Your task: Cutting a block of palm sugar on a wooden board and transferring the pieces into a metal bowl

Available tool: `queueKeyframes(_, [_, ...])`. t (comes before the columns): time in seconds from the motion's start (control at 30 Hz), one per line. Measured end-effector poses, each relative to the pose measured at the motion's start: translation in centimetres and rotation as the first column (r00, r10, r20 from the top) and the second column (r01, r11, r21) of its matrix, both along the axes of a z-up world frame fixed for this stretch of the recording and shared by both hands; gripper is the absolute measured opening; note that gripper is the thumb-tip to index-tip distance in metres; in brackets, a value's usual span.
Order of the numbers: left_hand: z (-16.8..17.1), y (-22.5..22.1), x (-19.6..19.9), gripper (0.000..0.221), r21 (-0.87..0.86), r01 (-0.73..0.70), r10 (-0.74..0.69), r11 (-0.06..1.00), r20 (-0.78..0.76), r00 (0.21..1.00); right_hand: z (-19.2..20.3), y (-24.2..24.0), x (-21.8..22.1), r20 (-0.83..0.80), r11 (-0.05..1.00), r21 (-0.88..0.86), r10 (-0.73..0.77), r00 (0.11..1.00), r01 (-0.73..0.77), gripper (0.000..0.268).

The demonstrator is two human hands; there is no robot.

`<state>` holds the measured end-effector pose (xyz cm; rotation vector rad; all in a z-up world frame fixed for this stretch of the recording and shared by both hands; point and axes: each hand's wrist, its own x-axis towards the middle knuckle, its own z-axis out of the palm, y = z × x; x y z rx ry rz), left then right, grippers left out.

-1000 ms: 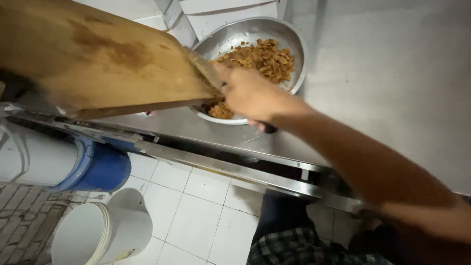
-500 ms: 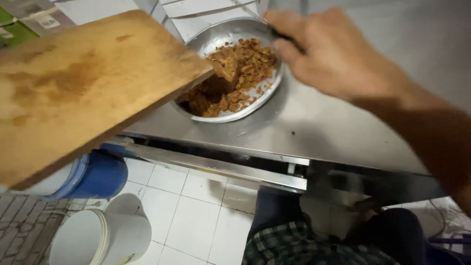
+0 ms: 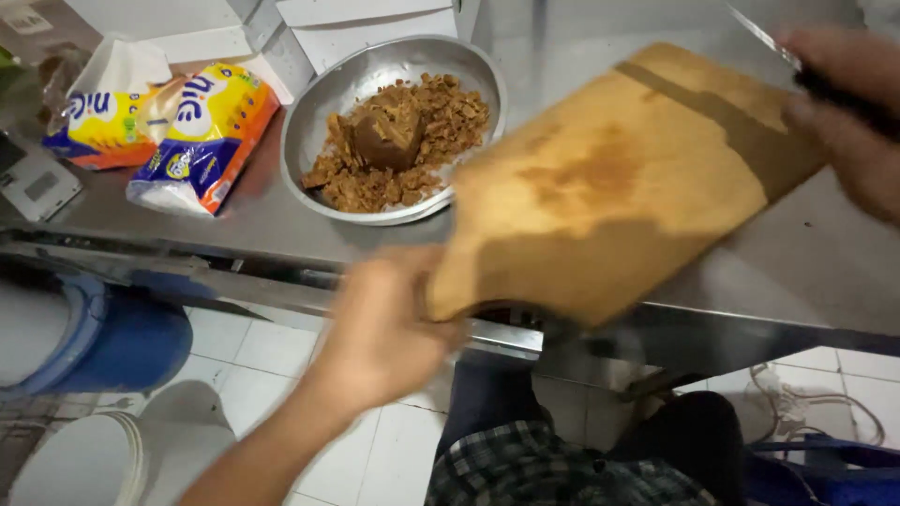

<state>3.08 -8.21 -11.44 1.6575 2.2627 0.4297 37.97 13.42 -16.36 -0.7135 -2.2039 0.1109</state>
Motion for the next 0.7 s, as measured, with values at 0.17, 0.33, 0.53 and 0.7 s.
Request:
queueKeyframes(0.17, [-6.8,2.5,7.0,0.043,0.102,0.187,-0.194,0.977,0.062,0.979,-4.4,-1.5,1.3,0.086,0.953,-0.212,-0.202,0.976,0.216,0.045])
queueKeyframes(0.33, [-10.5,2.1,10.6,0.047,0.242,0.192,-0.192,0.951,-0.022,0.981,-6.1,-2.0,1.7,0.283,0.88,-0.044,-0.443,0.85,0.473,0.053])
queueKeyframes(0.53, [-9.3,2.9,5.9,0.027,0.506,0.664,-0.445,0.55,-0.496,0.746,-7.2,-1.5,1.9,0.309,0.843,0.022,-0.518,0.798,0.538,0.037])
queueKeyframes(0.7, [-9.2,6.2,2.6,0.016,0.399,0.223,-0.216,0.889,-0.065,0.974,-7.4,-1.8,2.0,0.34,0.831,0.081,-0.542,0.768,0.55,0.031])
